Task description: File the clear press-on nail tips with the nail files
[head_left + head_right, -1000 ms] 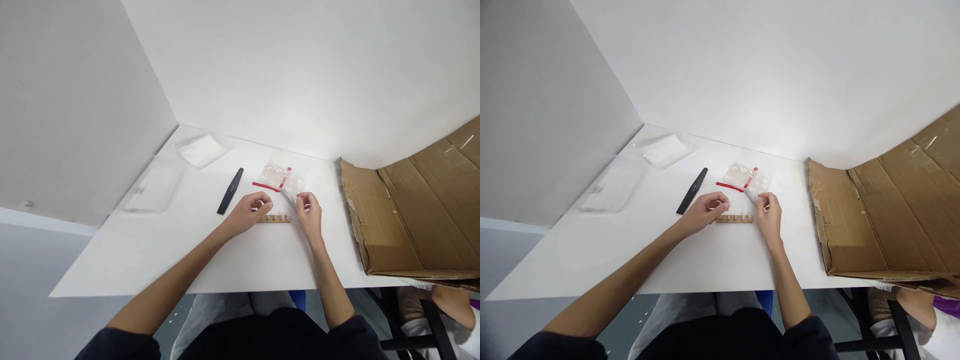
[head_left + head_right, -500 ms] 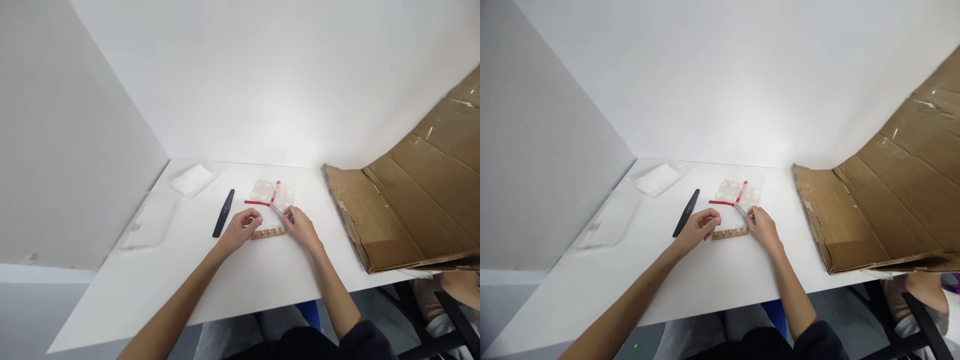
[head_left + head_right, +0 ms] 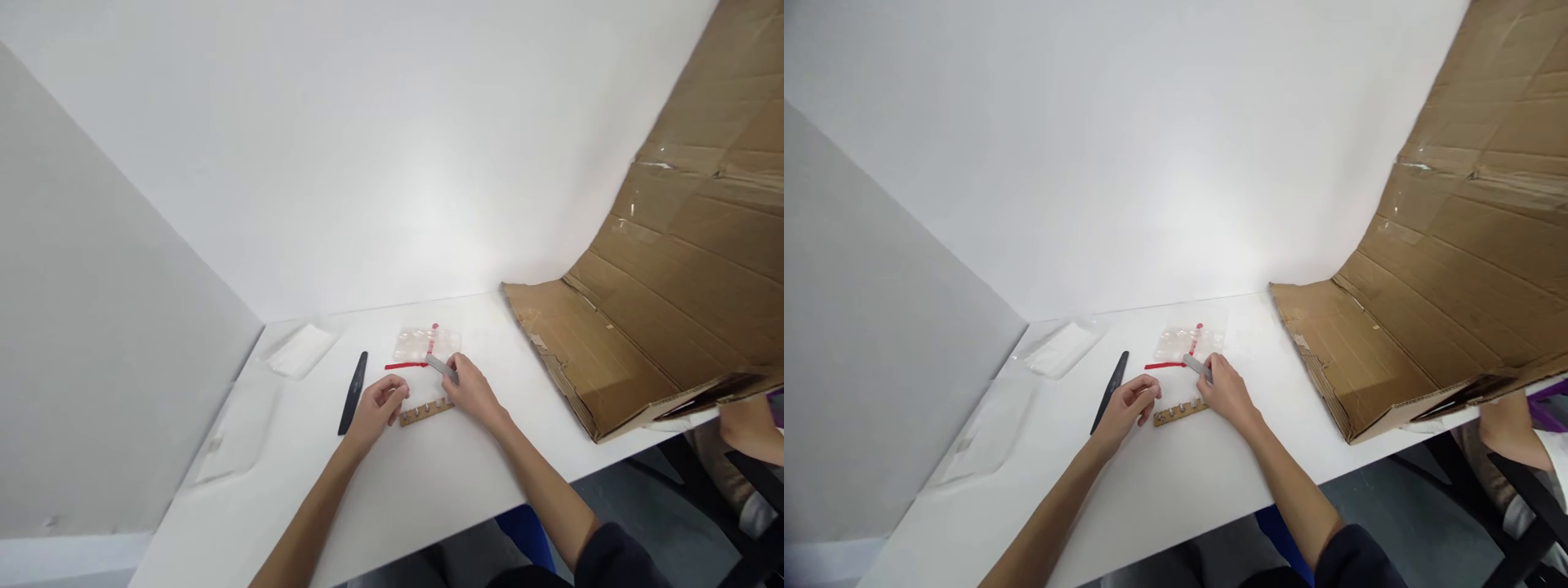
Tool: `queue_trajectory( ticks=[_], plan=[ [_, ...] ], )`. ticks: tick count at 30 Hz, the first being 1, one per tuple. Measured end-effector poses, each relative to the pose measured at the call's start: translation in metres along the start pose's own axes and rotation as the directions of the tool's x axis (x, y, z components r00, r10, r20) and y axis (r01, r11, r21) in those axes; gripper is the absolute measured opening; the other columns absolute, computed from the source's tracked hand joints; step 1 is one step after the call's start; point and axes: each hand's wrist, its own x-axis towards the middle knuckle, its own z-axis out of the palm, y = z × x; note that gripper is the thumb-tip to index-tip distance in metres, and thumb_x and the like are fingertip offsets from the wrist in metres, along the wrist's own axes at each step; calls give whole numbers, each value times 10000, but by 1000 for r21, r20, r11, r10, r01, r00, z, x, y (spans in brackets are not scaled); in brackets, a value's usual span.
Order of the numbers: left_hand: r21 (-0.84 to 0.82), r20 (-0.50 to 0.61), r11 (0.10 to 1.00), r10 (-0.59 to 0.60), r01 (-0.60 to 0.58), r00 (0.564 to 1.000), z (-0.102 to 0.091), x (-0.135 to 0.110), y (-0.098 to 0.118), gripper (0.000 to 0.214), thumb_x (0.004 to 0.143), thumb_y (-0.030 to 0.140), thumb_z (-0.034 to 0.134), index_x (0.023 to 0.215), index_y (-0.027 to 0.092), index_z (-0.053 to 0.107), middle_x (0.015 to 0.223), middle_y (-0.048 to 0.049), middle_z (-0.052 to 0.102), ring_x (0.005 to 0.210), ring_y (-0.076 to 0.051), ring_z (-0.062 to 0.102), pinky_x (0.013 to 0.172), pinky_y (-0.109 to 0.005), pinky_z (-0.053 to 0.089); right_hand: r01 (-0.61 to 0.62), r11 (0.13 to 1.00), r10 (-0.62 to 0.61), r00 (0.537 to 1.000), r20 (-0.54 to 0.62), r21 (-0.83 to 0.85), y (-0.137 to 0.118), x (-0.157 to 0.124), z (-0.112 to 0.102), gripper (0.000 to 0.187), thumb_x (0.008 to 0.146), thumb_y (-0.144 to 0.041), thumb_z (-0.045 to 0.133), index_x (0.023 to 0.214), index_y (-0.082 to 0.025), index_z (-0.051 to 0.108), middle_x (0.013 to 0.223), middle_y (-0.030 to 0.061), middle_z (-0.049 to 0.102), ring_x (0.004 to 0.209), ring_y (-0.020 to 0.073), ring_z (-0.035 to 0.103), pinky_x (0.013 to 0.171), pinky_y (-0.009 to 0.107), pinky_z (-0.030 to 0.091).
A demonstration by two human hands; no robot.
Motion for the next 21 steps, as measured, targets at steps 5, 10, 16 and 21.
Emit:
queue_trajectory(
  ticks=[5, 10, 16, 21],
  plan=[
    [158, -264, 986, 100, -59, 959, -4, -1, -6, 323, 949, 533, 585, 859, 223, 596, 762, -10, 598, 581, -139, 474, 556, -278, 436, -23, 1000, 23, 999, -24, 4, 0, 2, 8, 52, 1018, -305, 492, 1040, -259, 481, 880, -9, 632, 717, 187, 538, 659, 294, 334],
    [343, -471, 936, 243, -78, 848, -9, -1, -18, 169, 939, 411, 612, 910, 244, 612, 723, 14, 529, 665, -174, 483, 680, -298, 455, -7, 1000, 8, 999, -35, 28, 7, 4, 19, 126, 1067, -380, 511, 1019, -264, 495, 868, -9, 644, 701, 181, 534, 656, 290, 311],
    [436, -516, 898, 298, -53, 803, -10, 13, -40, 170, 936, 392, 561, 881, 235, 595, 685, 27, 536, 617, -157, 511, 641, -274, 453, -29, 990, 41, 996, -83, 136, 32, 19, 28, 214, 1091, -406, 551, 1177, -227, 629, 1021, 34, 720, 874, 203, 673, 796, 352, 551],
    [493, -495, 870, 285, -4, 821, -12, 21, -50, 147, 962, 374, 528, 919, 242, 576, 739, 15, 604, 659, -171, 581, 666, -277, 477, -36, 970, 63, 992, -108, 240, 53, 33, 34, 406, 1033, -394, 705, 1373, -181, 647, 1384, 118, 669, 1169, 265, 705, 979, 487, 629]
  ],
)
